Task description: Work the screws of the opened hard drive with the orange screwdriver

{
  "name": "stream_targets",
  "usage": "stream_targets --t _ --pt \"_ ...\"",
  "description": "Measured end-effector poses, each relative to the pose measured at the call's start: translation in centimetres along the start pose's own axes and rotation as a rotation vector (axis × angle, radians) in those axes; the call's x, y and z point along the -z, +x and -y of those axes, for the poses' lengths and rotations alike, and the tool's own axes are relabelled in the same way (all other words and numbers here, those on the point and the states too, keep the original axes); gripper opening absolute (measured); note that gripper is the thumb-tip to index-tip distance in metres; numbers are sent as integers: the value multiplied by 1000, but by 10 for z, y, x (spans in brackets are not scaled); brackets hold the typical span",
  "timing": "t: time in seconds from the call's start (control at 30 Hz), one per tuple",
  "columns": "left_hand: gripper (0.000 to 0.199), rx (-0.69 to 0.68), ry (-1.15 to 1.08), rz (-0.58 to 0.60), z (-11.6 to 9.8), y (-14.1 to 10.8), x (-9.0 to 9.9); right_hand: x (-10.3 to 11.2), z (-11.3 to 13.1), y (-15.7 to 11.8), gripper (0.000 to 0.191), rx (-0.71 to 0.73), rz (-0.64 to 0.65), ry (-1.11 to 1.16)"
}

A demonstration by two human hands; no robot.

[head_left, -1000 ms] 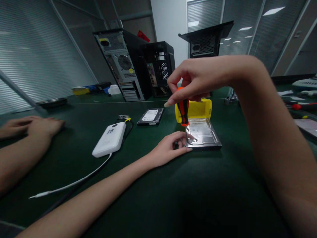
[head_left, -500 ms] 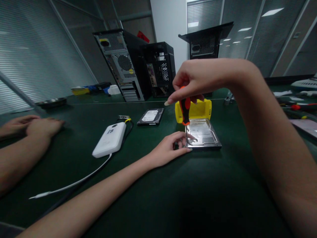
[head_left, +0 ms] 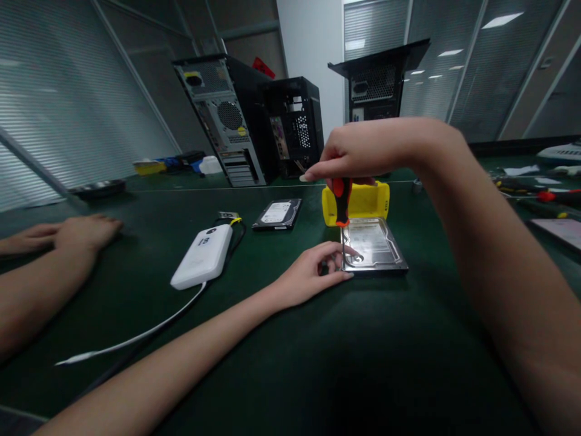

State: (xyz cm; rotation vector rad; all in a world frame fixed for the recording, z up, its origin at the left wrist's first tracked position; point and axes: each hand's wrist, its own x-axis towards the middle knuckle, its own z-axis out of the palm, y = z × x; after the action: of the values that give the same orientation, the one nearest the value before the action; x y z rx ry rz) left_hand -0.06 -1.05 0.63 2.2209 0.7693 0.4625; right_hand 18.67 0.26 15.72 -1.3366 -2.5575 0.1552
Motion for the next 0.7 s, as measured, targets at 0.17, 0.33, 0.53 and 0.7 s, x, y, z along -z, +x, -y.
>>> stream_targets --t 0.17,0.33,0.53,0.7 --pt "39 8 3 4 1 0 0 -2 4 0 49 -40 -40 -33" --pt "38 2 6 10 -3 0 2 -1 11 -4 50 -23 -3 -46" --pt "40 7 15 12 -3 1 2 4 17 -12 53 -63 74 37" --pt "40 7 30 9 -3 0 3 6 17 -14 37 -59 93 60"
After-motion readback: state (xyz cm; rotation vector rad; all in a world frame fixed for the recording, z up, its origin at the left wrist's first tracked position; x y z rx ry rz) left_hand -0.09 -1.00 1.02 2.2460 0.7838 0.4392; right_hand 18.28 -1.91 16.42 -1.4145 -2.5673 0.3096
